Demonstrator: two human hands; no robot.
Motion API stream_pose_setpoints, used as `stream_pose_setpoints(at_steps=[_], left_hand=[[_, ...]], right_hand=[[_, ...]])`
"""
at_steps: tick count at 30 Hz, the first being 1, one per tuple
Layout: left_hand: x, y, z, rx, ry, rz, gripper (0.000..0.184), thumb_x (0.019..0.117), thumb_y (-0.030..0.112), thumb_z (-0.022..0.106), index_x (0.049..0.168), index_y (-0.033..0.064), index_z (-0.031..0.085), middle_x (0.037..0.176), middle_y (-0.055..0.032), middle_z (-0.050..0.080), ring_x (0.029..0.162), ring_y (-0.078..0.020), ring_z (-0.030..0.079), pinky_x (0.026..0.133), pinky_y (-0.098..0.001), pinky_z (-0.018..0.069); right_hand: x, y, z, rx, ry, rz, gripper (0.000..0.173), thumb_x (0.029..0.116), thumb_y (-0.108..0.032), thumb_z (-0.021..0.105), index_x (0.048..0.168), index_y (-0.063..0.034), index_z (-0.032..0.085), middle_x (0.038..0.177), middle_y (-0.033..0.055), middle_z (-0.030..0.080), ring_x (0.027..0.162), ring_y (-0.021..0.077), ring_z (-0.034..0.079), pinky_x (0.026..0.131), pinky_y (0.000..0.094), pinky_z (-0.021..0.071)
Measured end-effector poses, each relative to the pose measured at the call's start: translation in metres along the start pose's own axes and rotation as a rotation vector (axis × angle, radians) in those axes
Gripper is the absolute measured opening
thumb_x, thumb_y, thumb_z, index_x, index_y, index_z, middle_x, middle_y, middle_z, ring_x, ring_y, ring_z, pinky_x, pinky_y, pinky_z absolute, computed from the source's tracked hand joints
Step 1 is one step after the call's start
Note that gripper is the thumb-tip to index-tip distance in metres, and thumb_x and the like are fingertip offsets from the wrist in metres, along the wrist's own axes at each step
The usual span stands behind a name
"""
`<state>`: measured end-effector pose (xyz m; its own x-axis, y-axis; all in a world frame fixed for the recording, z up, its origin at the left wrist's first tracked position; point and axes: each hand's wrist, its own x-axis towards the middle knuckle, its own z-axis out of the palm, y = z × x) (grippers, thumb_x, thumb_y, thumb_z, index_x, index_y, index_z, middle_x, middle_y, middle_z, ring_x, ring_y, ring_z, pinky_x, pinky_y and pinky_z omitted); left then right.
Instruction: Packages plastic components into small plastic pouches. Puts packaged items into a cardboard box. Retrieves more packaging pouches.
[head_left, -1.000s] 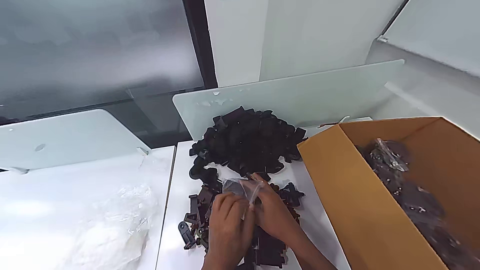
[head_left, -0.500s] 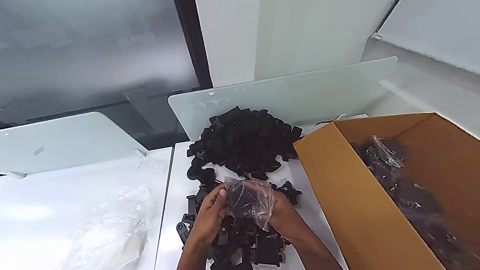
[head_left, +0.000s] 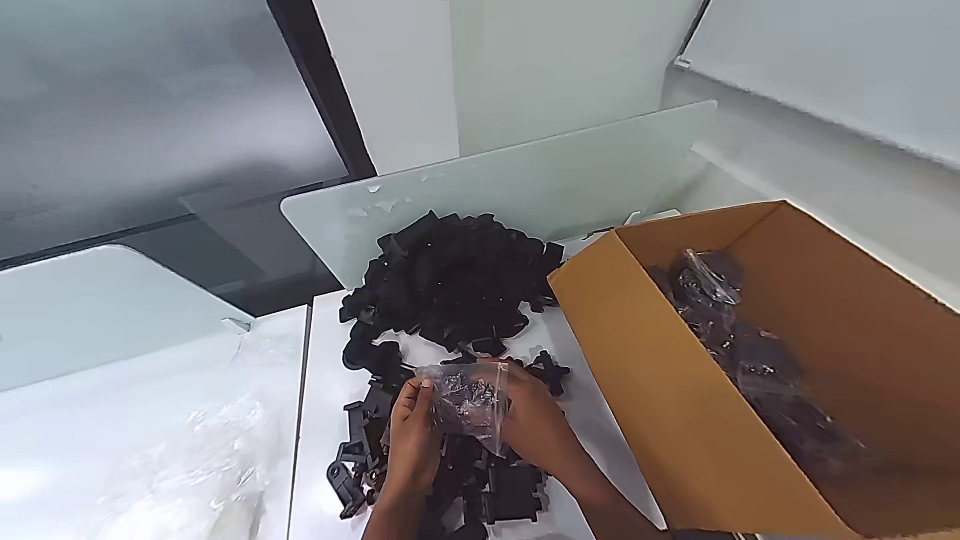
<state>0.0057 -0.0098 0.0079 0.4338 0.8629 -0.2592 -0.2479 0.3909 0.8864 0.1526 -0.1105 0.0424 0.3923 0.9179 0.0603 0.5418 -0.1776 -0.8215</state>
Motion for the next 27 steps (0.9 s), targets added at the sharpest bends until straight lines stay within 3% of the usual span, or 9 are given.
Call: stream_pose_setpoints(at_steps=[4, 7, 12, 16, 18, 20, 23, 27], left_hand=[[0.004, -0.005, -0.003, -0.021, 0.041, 0.003, 0.024, 0.111, 0.016, 0.039, 0.112, -0.0021, 0.055, 0.093, -0.0135, 0.067, 0.084, -0.0214, 0.07, 0.077, -0.0398, 0.0611], [0.007, -0.002, -0.006, -0.042, 0.073, 0.003, 0.026, 0.112, 0.018, 0.037, 0.114, -0.0012, 0.053, 0.093, -0.0132, 0.068, 0.082, -0.0205, 0.07, 0.074, -0.038, 0.0615], [0.011, -0.003, -0.011, -0.074, 0.062, 0.018, 0.025, 0.1117, 0.016, 0.035, 0.112, -0.0003, 0.054, 0.092, -0.0108, 0.067, 0.083, -0.0173, 0.069, 0.076, -0.0353, 0.0603], [0.008, -0.01, -0.007, -0.074, 0.075, 0.013, 0.021, 0.1109, 0.015, 0.037, 0.115, 0.0004, 0.052, 0.093, -0.01, 0.066, 0.083, -0.0157, 0.068, 0.076, -0.0337, 0.0594], [0.009, -0.016, -0.009, -0.081, 0.054, 0.051, 0.018, 0.1092, 0.012, 0.039, 0.116, -0.001, 0.051, 0.093, -0.0113, 0.067, 0.082, -0.0165, 0.069, 0.075, -0.0336, 0.0601], [0.01, -0.019, -0.011, -0.109, 0.021, 0.066, 0.017, 0.1077, 0.01, 0.042, 0.117, -0.0016, 0.05, 0.093, -0.0118, 0.067, 0.082, -0.0169, 0.069, 0.074, -0.034, 0.0602], [0.008, -0.019, -0.012, -0.101, -0.017, 0.03, 0.019, 0.1042, 0.01, 0.048, 0.119, -0.0019, 0.051, 0.095, -0.0124, 0.068, 0.084, -0.0175, 0.069, 0.074, -0.0348, 0.0603], [0.007, -0.016, -0.014, -0.052, -0.035, 0.015, 0.019, 0.1018, 0.011, 0.051, 0.115, -0.002, 0.055, 0.093, -0.0122, 0.069, 0.082, -0.0173, 0.069, 0.073, -0.0338, 0.0601]], right_hand=[[0.002, 0.0, 0.002, 0.074, 0.047, -0.083, 0.03, 0.0864, -0.023, 0.074, 0.113, -0.0096, 0.076, 0.137, 0.0084, 0.064, 0.123, 0.0169, 0.062, 0.101, 0.0374, 0.0537], [0.002, 0.002, 0.003, 0.203, 0.067, -0.157, 0.025, 0.0864, -0.027, 0.077, 0.099, -0.006, 0.076, 0.137, 0.0094, 0.063, 0.124, 0.0122, 0.06, 0.101, 0.0302, 0.053], [0.002, -0.002, 0.004, 0.322, 0.093, -0.305, 0.024, 0.0895, -0.033, 0.077, 0.094, -0.0093, 0.077, 0.147, 0.0119, 0.055, 0.137, 0.018, 0.051, 0.109, 0.0329, 0.0492], [0.001, -0.007, 0.006, 0.051, 0.271, -0.508, 0.01, 0.0964, -0.031, 0.068, 0.098, -0.0256, 0.077, 0.132, 0.0044, 0.06, 0.137, 0.0169, 0.045, 0.115, 0.0319, 0.0376], [0.002, -0.008, 0.009, 0.013, 0.318, -0.586, 0.011, 0.0977, -0.027, 0.065, 0.099, -0.0216, 0.074, 0.12, -0.0006, 0.064, 0.131, 0.0146, 0.049, 0.115, 0.03, 0.0379], [0.002, -0.006, 0.013, 0.044, 0.289, -0.595, 0.016, 0.0994, -0.027, 0.061, 0.105, -0.0145, 0.071, 0.114, -0.0008, 0.07, 0.123, 0.0132, 0.058, 0.11, 0.0295, 0.0445], [-0.001, -0.008, 0.016, -0.008, 0.244, -0.445, 0.032, 0.1031, -0.034, 0.055, 0.115, -0.0064, 0.066, 0.103, 0.0058, 0.07, 0.1, 0.0127, 0.066, 0.09, 0.029, 0.0552], [0.001, -0.013, 0.011, -0.082, 0.214, -0.348, 0.036, 0.1036, -0.035, 0.053, 0.118, -0.0043, 0.065, 0.099, 0.008, 0.069, 0.093, 0.0185, 0.066, 0.084, 0.0361, 0.0553]])
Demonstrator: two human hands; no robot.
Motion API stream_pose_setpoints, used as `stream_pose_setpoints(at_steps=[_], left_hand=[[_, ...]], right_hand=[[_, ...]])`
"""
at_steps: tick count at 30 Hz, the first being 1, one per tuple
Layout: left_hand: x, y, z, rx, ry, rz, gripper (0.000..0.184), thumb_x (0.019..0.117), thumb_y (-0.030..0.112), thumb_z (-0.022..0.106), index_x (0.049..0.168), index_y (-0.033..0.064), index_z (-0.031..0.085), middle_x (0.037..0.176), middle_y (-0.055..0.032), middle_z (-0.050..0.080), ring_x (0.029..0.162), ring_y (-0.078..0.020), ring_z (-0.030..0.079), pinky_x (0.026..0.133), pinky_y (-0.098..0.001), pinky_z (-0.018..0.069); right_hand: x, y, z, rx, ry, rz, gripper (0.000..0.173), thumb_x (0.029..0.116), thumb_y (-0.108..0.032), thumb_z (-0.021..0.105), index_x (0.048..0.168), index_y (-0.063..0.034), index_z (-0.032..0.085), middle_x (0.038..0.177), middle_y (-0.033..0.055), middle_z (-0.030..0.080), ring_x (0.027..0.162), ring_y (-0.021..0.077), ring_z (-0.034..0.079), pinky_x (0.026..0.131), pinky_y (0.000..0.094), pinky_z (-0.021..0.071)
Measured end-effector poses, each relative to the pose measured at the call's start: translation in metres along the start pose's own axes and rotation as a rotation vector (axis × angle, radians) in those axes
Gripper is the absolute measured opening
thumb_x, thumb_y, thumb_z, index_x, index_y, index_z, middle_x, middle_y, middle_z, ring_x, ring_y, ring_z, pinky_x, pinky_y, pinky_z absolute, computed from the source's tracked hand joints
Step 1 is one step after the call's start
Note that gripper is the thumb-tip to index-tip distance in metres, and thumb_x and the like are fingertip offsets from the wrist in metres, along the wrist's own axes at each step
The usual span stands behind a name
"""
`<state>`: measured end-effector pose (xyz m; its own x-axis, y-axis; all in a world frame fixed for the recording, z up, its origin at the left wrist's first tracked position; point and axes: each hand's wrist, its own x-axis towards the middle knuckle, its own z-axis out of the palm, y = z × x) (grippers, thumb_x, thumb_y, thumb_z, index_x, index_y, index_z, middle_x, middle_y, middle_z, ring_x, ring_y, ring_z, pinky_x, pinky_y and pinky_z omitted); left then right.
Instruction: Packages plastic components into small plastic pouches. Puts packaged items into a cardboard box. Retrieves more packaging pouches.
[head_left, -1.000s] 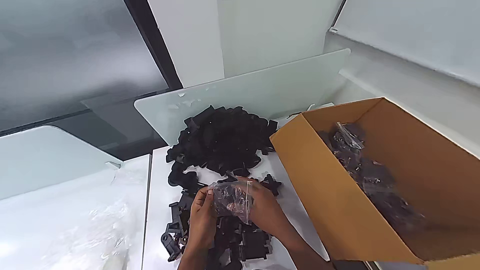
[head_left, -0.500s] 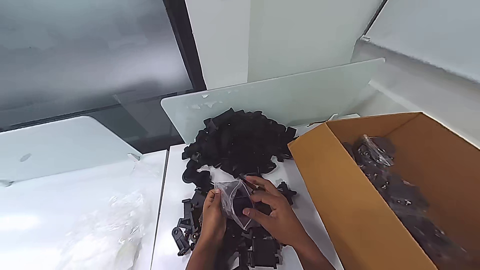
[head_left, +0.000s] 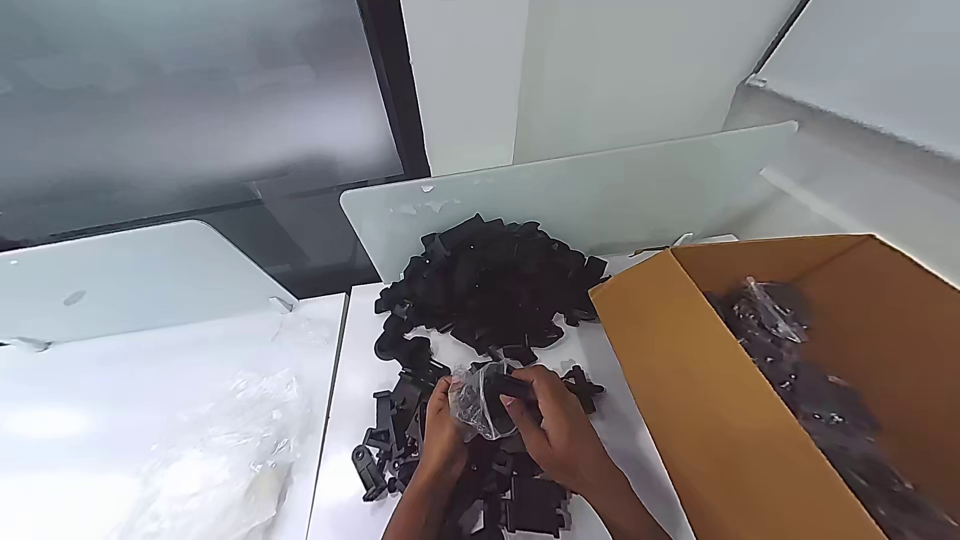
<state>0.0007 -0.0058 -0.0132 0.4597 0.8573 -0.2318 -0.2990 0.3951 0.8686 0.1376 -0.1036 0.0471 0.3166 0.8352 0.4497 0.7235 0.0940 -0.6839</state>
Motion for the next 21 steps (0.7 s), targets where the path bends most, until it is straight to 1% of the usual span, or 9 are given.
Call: stream_pose_setpoints(at_steps=[5, 7, 8, 10, 12, 14, 18, 20, 21], left_hand=[[0.002, 0.006, -0.005, 0.087, -0.036, -0.077, 0.034, 0.1109, 0.022, 0.038, 0.111, 0.0005, 0.065, 0.092, -0.0084, 0.07, 0.084, -0.015, 0.069, 0.075, -0.0329, 0.0597], [-0.002, 0.012, -0.004, 0.058, -0.074, -0.151, 0.036, 0.1115, 0.028, 0.036, 0.106, 0.0069, 0.065, 0.083, -0.0034, 0.068, 0.071, -0.0095, 0.065, 0.061, -0.0258, 0.0555], [-0.005, 0.015, 0.0, 0.037, -0.07, -0.187, 0.038, 0.1121, 0.031, 0.035, 0.099, 0.0103, 0.063, 0.074, -0.0006, 0.064, 0.057, -0.006, 0.057, 0.048, -0.0211, 0.0474], [-0.01, 0.02, 0.007, -0.014, -0.082, -0.226, 0.04, 0.1128, 0.034, 0.031, 0.094, 0.0137, 0.061, 0.065, 0.0019, 0.06, 0.046, -0.0037, 0.05, 0.04, -0.0182, 0.0414], [-0.008, 0.017, 0.003, -0.1, -0.116, -0.183, 0.04, 0.1124, 0.031, 0.031, 0.101, 0.0099, 0.064, 0.075, -0.002, 0.066, 0.059, -0.0077, 0.061, 0.052, -0.0233, 0.0523], [-0.003, 0.015, -0.001, -0.191, -0.133, -0.119, 0.044, 0.1121, 0.03, 0.029, 0.106, 0.0064, 0.065, 0.088, -0.0063, 0.072, 0.08, -0.0143, 0.07, 0.073, -0.0328, 0.0608], [0.006, 0.016, -0.007, -0.323, -0.033, -0.083, 0.051, 0.1131, 0.037, 0.023, 0.11, 0.0039, 0.062, 0.094, -0.0112, 0.072, 0.088, -0.0204, 0.072, 0.08, -0.038, 0.062], [0.01, 0.016, -0.016, -0.408, -0.017, -0.065, 0.05, 0.1127, 0.037, 0.024, 0.11, 0.004, 0.062, 0.098, -0.0132, 0.073, 0.092, -0.0219, 0.073, 0.082, -0.038, 0.062], [0.011, 0.017, -0.022, -0.451, -0.035, -0.03, 0.045, 0.111, 0.03, 0.03, 0.103, 0.0042, 0.065, 0.098, -0.014, 0.074, 0.093, -0.0222, 0.073, 0.082, -0.0372, 0.062]], right_hand=[[0.004, 0.007, -0.002, -0.008, 0.204, -0.132, 0.028, 0.1041, -0.028, 0.053, 0.115, -0.0044, 0.063, 0.114, 0.0119, 0.068, 0.114, 0.0173, 0.063, 0.099, 0.0294, 0.052], [0.007, 0.007, -0.004, -0.016, 0.229, -0.153, 0.029, 0.1045, -0.028, 0.053, 0.116, -0.0029, 0.062, 0.105, 0.0109, 0.069, 0.101, 0.0116, 0.065, 0.091, 0.0224, 0.0534], [0.008, 0.006, -0.004, 0.001, 0.228, -0.147, 0.028, 0.1038, -0.027, 0.054, 0.115, -0.0016, 0.06, 0.097, 0.0096, 0.068, 0.09, 0.0073, 0.065, 0.083, 0.0183, 0.0535], [0.009, 0.005, -0.002, 0.128, 0.226, -0.101, 0.029, 0.1027, -0.023, 0.057, 0.116, 0.0024, 0.059, 0.088, 0.0056, 0.068, 0.078, -0.0004, 0.063, 0.073, 0.0136, 0.0531], [0.009, 0.002, -0.002, 0.317, 0.256, -0.016, 0.027, 0.1035, -0.022, 0.058, 0.118, 0.0012, 0.056, 0.093, -0.002, 0.071, 0.083, -0.0049, 0.066, 0.074, 0.0141, 0.0567], [0.01, -0.001, -0.003, 0.532, 0.302, 0.056, 0.023, 0.104, -0.018, 0.057, 0.121, -0.0026, 0.053, 0.1, -0.0056, 0.072, 0.092, 0.0004, 0.07, 0.082, 0.0202, 0.0609], [0.012, 0.005, -0.008, 0.88, 0.396, 0.107, 0.022, 0.1067, -0.018, 0.053, 0.126, -0.0077, 0.049, 0.099, 0.0027, 0.074, 0.089, 0.0196, 0.075, 0.081, 0.0374, 0.0652], [0.016, 0.007, -0.014, 0.977, 0.478, 0.172, 0.019, 0.1074, -0.016, 0.048, 0.125, -0.0099, 0.047, 0.094, 0.004, 0.074, 0.083, 0.0199, 0.076, 0.077, 0.0374, 0.0657], [0.018, 0.008, -0.018, 0.996, 0.517, 0.218, 0.015, 0.1076, -0.015, 0.045, 0.122, -0.0104, 0.047, 0.091, 0.0032, 0.073, 0.079, 0.0177, 0.075, 0.074, 0.0349, 0.0655]])
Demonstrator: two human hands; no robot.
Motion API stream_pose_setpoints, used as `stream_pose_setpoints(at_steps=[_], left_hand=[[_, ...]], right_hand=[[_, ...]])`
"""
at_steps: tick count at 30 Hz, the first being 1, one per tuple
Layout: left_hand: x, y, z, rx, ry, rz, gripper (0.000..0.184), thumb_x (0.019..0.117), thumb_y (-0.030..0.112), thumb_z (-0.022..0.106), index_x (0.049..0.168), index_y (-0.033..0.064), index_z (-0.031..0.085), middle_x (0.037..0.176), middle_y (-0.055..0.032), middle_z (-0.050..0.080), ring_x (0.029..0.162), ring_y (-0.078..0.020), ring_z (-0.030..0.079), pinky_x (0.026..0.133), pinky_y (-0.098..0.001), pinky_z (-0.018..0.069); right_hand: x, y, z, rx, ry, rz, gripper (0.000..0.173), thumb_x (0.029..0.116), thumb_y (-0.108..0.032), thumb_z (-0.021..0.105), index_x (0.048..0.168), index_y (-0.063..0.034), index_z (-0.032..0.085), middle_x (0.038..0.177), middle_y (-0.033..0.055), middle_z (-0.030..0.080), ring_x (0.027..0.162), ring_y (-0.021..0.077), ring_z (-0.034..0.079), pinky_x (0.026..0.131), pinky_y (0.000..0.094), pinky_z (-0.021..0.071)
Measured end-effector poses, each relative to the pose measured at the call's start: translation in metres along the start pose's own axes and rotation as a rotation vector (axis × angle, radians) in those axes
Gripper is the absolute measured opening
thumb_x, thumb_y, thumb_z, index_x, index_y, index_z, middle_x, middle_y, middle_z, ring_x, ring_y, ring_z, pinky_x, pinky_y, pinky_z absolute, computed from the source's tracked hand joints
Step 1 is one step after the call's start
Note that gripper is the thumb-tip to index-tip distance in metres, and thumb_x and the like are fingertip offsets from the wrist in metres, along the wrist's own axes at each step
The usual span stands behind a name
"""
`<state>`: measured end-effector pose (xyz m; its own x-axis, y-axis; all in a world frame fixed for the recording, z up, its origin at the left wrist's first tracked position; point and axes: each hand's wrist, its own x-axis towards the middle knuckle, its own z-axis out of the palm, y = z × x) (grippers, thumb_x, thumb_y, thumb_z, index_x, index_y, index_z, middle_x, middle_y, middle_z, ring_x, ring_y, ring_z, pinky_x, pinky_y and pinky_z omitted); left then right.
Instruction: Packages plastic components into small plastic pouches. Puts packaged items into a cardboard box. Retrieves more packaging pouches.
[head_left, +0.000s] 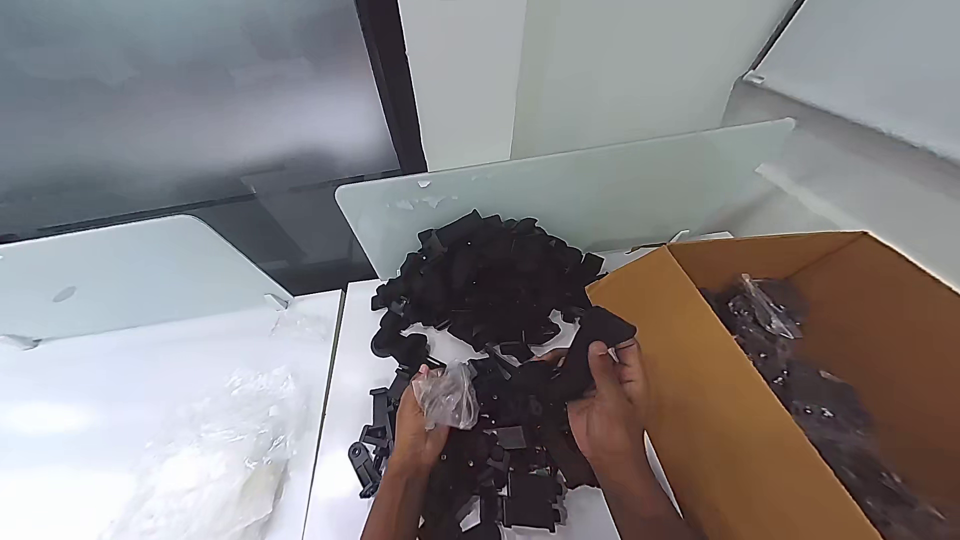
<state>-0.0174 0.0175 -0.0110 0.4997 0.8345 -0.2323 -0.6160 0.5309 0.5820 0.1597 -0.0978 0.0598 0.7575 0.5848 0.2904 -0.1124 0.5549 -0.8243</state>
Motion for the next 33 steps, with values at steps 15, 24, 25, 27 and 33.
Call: stream_pose_setpoints(at_steps=[15, 24, 25, 27, 33], left_hand=[[-0.031, 0.003, 0.037, 0.88, -0.283, 0.237, 0.027, 0.0974, 0.013, 0.065, 0.119, -0.0028, 0.065, 0.098, -0.0046, 0.073, 0.085, -0.0106, 0.07, 0.079, -0.0287, 0.061], [-0.031, 0.021, 0.046, 0.701, -0.054, 0.317, 0.018, 0.1055, 0.006, 0.048, 0.12, -0.0023, 0.056, 0.091, -0.0052, 0.07, 0.08, -0.0089, 0.07, 0.075, -0.0244, 0.0601], [-0.029, 0.021, 0.044, 0.703, -0.035, 0.311, 0.019, 0.1056, 0.006, 0.047, 0.121, -0.0026, 0.054, 0.09, -0.0055, 0.069, 0.078, -0.0087, 0.069, 0.073, -0.0237, 0.0597], [-0.025, 0.022, 0.04, 0.738, 0.008, 0.32, 0.018, 0.1058, 0.006, 0.047, 0.121, -0.002, 0.053, 0.087, -0.0038, 0.068, 0.076, -0.0072, 0.068, 0.071, -0.0219, 0.0586], [-0.019, 0.029, 0.024, 0.997, -0.137, 0.335, 0.022, 0.1022, 0.016, 0.059, 0.118, 0.0017, 0.057, 0.099, -0.002, 0.068, 0.091, -0.0073, 0.066, 0.081, -0.0239, 0.0563]], right_hand=[[-0.02, 0.016, -0.014, -0.536, -0.44, 0.24, 0.021, 0.0944, -0.028, 0.073, 0.104, -0.009, 0.076, 0.078, -0.009, 0.069, 0.063, -0.0052, 0.057, 0.059, 0.0133, 0.0492], [-0.018, 0.014, -0.028, -0.02, -0.859, 0.49, 0.078, 0.0834, -0.029, 0.083, 0.149, -0.0039, 0.049, 0.143, 0.0047, 0.057, 0.125, 0.011, 0.058, 0.105, 0.03, 0.0513], [-0.019, 0.015, -0.031, 0.02, -0.858, 0.485, 0.077, 0.0841, -0.029, 0.083, 0.149, -0.0035, 0.05, 0.145, 0.0051, 0.057, 0.127, 0.0115, 0.057, 0.106, 0.0306, 0.0503], [-0.02, 0.015, -0.033, 0.078, -0.793, 0.489, 0.062, 0.085, -0.013, 0.079, 0.142, -0.0031, 0.058, 0.138, 0.0052, 0.063, 0.122, 0.0129, 0.062, 0.103, 0.0324, 0.0535], [-0.013, 0.013, -0.029, -0.149, -0.664, 0.246, 0.024, 0.0829, -0.002, 0.077, 0.107, -0.0028, 0.073, 0.108, 0.0045, 0.075, 0.103, 0.0122, 0.07, 0.093, 0.0312, 0.0591]])
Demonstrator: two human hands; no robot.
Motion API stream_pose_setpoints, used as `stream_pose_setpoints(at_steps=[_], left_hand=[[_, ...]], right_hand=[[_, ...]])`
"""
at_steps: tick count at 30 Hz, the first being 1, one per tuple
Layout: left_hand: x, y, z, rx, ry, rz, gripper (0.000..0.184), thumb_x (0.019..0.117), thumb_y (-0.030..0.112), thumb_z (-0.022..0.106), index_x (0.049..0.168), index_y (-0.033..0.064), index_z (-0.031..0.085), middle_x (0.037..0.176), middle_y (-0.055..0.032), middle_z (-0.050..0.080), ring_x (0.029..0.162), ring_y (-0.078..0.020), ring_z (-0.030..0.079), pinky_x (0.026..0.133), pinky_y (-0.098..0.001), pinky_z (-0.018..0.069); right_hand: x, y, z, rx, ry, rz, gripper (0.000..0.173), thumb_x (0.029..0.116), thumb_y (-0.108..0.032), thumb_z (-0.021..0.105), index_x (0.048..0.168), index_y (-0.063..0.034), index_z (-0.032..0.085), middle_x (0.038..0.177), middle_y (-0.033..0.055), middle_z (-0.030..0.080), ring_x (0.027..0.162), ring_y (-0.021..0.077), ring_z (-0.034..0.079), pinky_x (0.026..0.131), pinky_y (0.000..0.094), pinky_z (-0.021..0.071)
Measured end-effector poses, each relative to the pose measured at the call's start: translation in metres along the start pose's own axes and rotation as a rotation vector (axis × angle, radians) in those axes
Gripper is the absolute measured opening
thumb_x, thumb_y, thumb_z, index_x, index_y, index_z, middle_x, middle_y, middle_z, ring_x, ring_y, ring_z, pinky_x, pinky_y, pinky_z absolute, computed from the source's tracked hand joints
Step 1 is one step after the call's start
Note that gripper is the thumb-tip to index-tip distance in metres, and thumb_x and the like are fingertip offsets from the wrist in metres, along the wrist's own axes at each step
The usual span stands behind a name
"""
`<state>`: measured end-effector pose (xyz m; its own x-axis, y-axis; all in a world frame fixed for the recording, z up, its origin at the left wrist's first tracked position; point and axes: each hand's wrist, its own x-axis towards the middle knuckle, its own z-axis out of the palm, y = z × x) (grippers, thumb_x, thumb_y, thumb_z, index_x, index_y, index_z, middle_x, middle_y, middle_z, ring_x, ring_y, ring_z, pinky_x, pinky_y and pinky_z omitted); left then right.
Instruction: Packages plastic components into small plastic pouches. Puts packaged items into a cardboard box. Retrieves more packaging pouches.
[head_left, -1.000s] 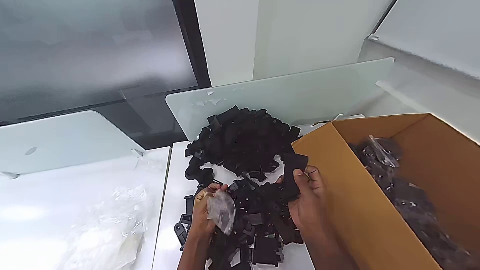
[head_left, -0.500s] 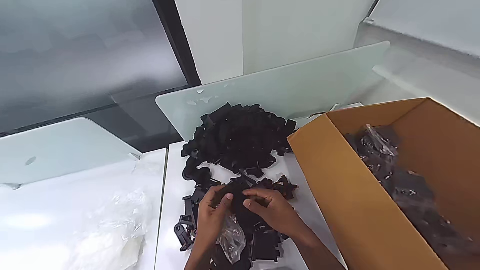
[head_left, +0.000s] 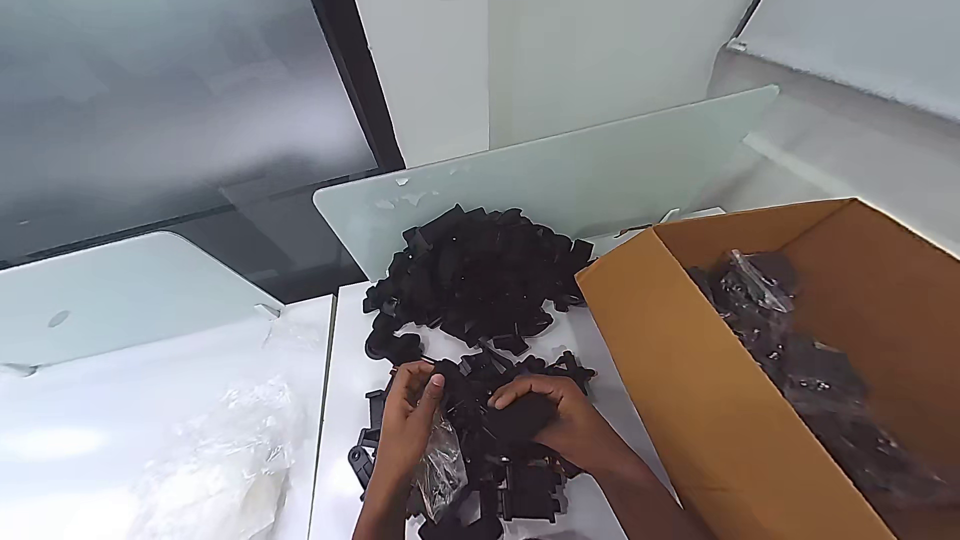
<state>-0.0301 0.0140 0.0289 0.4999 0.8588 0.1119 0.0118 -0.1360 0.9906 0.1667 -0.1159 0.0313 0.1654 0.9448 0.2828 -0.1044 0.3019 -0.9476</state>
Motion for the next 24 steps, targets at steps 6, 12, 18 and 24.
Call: stream_pose_setpoints(at_steps=[6, 12, 18, 24], left_hand=[[-0.008, 0.002, 0.002, 0.092, -0.085, 0.133, 0.069, 0.0917, 0.053, 0.069, 0.133, -0.0008, 0.057, 0.12, -0.0052, 0.066, 0.11, -0.0092, 0.064, 0.088, -0.0261, 0.0569], [-0.026, 0.013, 0.028, 0.204, -0.24, 0.151, 0.095, 0.0704, 0.061, 0.085, 0.138, -0.0002, 0.057, 0.129, -0.0084, 0.066, 0.118, -0.0116, 0.064, 0.098, -0.0314, 0.057], [-0.022, 0.004, 0.033, 0.321, -0.293, -0.034, 0.084, 0.078, 0.043, 0.083, 0.148, 0.0091, 0.049, 0.126, -0.0049, 0.069, 0.115, -0.0113, 0.066, 0.1, -0.0359, 0.0567], [-0.008, 0.001, 0.022, 0.28, -0.36, -0.171, 0.082, 0.0814, 0.017, 0.074, 0.156, 0.0163, 0.04, 0.114, -0.0075, 0.071, 0.088, -0.0152, 0.072, 0.079, -0.0381, 0.0616]], right_hand=[[0.011, -0.018, 0.012, -0.368, 0.222, -0.128, 0.013, 0.0799, -0.01, 0.074, 0.093, -0.0068, 0.072, 0.119, 0.0053, 0.07, 0.114, 0.0108, 0.065, 0.094, 0.026, 0.057], [0.016, -0.021, 0.025, -0.909, 0.396, -0.157, 0.022, 0.0739, -0.025, 0.074, 0.088, -0.0098, 0.067, 0.09, 0.0012, 0.074, 0.082, 0.0056, 0.069, 0.069, 0.0222, 0.0559], [0.017, -0.018, 0.021, -0.942, 0.413, -0.016, 0.023, 0.0802, -0.024, 0.067, 0.098, -0.0091, 0.067, 0.081, 0.0003, 0.067, 0.071, 0.0076, 0.064, 0.061, 0.0253, 0.0534], [0.026, -0.012, 0.006, -0.75, 0.386, 0.126, 0.034, 0.0862, -0.016, 0.062, 0.119, -0.0099, 0.069, 0.108, 0.0029, 0.073, 0.087, 0.0073, 0.069, 0.074, 0.0272, 0.0578]])
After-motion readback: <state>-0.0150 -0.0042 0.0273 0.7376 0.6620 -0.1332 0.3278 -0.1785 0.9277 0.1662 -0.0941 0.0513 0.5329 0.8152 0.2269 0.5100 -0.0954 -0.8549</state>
